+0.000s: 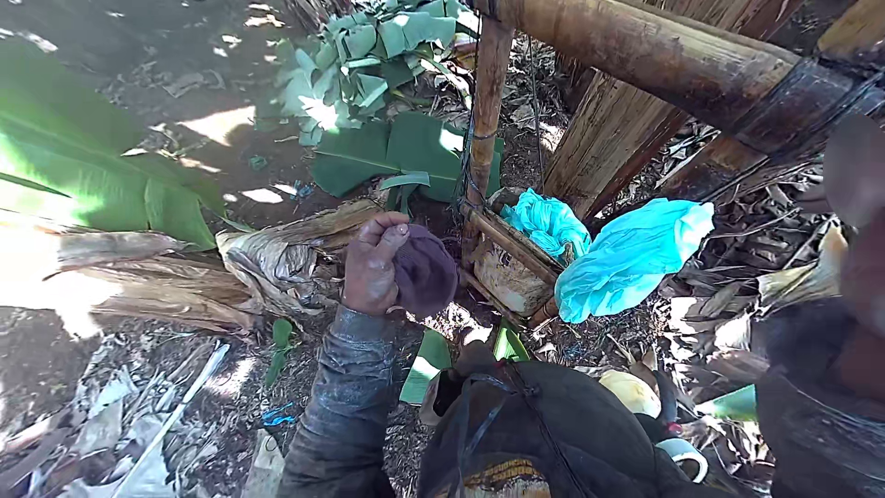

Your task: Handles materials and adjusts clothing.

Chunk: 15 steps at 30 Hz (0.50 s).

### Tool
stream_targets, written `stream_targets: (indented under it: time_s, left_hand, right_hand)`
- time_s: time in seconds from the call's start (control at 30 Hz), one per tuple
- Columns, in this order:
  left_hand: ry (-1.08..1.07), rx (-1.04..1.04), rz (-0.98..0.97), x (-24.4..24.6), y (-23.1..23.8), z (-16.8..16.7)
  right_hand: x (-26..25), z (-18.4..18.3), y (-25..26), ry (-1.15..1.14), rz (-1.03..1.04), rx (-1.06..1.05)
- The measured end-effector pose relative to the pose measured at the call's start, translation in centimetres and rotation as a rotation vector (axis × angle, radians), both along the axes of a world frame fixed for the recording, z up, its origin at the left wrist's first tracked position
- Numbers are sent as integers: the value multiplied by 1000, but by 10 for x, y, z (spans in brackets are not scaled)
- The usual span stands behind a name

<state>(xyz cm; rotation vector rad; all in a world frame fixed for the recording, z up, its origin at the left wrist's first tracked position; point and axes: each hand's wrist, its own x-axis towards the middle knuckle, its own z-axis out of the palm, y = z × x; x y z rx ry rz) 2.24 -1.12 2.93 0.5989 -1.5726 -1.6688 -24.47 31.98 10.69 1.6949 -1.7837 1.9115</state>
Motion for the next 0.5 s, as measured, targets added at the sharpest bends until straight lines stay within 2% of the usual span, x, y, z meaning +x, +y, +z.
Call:
stream_targets:
  time_s: [0.07,0.1,0.27,0.33,0.43,0.5]
  left_hand:
    - [27,22,-64,-8,8,4]
    - [61,32,-103,-14,11,6]
    - [137,-12,-260,-33,47,31]
    - [240,-19,-332,-42,54,39]
    - [350,-54,-348,-58,52,42]
    - [228,-113,-231,-62,56,33]
  right_hand:
    - [18,11,-44,28,17,100]
    - [25,4,-58,24,40,172]
    - [31,-87,-96,-139,78,541]
    - [35,-116,-105,-196,91,703]
    - [40,-132,-109,-260,128,674]
    - [43,-126,-106,-389,148,546]
